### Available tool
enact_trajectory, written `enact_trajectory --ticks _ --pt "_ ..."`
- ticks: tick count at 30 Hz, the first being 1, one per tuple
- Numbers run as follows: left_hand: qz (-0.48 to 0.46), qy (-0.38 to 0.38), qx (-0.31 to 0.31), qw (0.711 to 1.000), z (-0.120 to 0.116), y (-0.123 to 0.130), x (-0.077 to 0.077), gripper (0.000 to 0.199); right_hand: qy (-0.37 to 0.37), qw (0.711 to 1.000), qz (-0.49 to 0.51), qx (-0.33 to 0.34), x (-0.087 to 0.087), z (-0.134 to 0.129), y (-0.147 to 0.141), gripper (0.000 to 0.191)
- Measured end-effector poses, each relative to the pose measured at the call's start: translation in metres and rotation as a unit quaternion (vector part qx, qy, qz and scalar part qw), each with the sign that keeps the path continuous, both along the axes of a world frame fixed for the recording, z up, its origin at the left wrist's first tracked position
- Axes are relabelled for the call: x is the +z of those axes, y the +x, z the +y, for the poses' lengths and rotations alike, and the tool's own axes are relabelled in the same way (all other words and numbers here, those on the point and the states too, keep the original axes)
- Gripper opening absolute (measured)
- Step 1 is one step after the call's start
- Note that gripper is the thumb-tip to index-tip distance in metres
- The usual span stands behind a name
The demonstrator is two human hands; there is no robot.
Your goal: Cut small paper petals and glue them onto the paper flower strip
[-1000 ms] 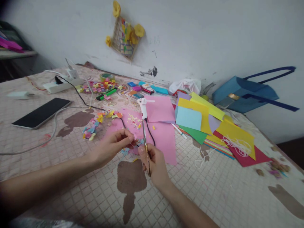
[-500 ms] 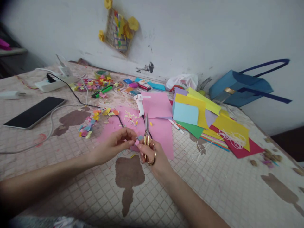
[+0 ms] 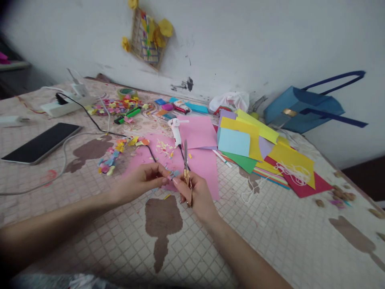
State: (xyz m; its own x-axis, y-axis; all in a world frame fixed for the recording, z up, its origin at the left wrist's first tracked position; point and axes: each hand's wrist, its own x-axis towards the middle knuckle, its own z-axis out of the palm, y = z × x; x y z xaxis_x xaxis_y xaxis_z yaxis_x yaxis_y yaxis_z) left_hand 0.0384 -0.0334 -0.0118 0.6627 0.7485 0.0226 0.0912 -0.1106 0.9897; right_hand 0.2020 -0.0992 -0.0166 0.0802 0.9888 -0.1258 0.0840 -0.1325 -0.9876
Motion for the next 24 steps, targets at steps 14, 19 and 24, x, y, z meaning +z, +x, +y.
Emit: enact_trajectory --ticks 14,19,24 --pt "-0.034 -0.149 -0.014 0.988 0.0 0.001 0.0 0.015 0.015 0.999 -0.033 0.033 0.002 -0.003 -0.003 0.033" --pt "-0.109 -0.181 0.035 0.977 0.008 -0.003 0.0 0.016 -0.011 0.997 -0.015 0.07 0.001 -0.006 -0.004 0.04" --pt "-0.144 -0.174 0.054 0.973 0.011 -0.005 0.0 0.017 -0.029 0.994 -0.044 0.092 0.0 -0.008 -0.006 0.044"
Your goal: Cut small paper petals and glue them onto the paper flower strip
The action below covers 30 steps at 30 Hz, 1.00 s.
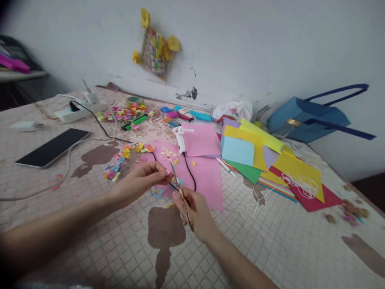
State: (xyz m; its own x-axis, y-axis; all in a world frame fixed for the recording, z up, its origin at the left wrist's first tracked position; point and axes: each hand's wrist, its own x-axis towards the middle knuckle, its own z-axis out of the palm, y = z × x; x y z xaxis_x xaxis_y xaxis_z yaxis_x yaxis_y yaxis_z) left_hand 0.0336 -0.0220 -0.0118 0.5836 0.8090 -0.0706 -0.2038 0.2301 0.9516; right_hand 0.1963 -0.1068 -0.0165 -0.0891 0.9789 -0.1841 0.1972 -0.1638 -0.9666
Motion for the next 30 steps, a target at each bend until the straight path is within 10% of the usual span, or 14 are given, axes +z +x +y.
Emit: enact_trajectory --ticks 30 --pt "-0.019 -0.021 0.063 0.998 -0.0075 0.0048 -0.0002 0.016 0.036 0.997 -0.071 -0.004 -0.0009 -0.0027 -0.0066 0.043"
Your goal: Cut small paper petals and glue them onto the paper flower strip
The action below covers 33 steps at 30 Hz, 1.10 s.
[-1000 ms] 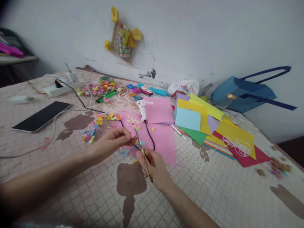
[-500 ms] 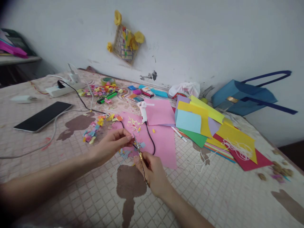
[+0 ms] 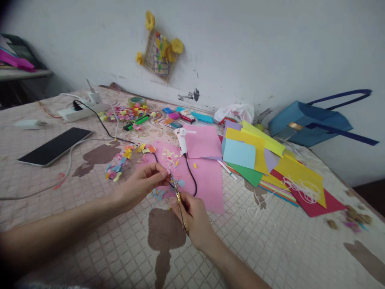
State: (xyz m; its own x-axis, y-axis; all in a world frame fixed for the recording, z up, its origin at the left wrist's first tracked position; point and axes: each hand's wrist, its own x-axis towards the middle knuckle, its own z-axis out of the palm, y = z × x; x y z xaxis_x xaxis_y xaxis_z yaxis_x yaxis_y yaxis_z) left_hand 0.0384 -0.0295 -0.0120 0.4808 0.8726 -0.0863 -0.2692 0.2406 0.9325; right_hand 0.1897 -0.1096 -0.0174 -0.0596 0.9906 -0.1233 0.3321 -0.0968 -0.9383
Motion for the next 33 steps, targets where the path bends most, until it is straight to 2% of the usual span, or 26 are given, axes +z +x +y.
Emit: enact_trajectory --ticks 33 --pt "0.0 0.005 -0.01 1.0 0.0011 -0.0006 -0.0021 0.015 0.003 1.0 -0.028 0.009 -0.001 0.0012 0.0013 0.044"
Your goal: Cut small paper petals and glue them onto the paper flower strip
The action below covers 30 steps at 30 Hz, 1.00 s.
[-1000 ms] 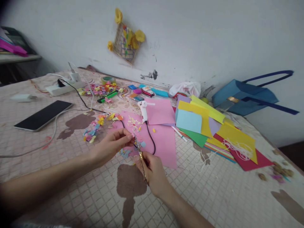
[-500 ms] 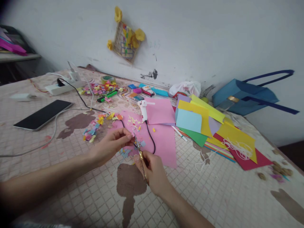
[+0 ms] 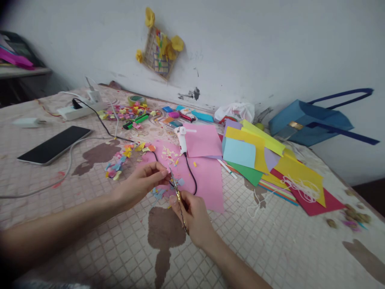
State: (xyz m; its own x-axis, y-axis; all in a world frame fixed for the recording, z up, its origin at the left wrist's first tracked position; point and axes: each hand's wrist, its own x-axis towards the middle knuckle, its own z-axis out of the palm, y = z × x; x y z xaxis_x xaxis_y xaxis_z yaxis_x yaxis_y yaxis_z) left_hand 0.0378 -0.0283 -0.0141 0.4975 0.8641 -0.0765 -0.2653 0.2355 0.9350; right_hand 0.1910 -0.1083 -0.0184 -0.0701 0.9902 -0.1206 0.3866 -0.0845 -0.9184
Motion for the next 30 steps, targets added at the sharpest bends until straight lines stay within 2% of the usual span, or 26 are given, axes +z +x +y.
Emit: enact_trajectory --ticks 10,17,24,30 --pt "0.003 0.004 -0.003 1.0 0.0 0.0 0.0 0.016 -0.004 1.0 -0.006 -0.001 0.0 -0.002 0.0 0.044" --pt "-0.003 0.025 -0.036 0.999 0.007 -0.003 -0.002 0.015 -0.007 1.0 -0.005 -0.007 -0.001 -0.003 0.001 0.045" --pt "0.011 0.033 -0.063 0.997 0.015 -0.008 0.004 0.014 -0.04 0.999 0.029 -0.012 -0.005 -0.003 0.003 0.045" --pt "0.035 0.039 -0.12 0.991 0.019 -0.011 0.01 0.014 -0.082 0.99 0.116 -0.018 0.003 0.0 0.005 0.047"
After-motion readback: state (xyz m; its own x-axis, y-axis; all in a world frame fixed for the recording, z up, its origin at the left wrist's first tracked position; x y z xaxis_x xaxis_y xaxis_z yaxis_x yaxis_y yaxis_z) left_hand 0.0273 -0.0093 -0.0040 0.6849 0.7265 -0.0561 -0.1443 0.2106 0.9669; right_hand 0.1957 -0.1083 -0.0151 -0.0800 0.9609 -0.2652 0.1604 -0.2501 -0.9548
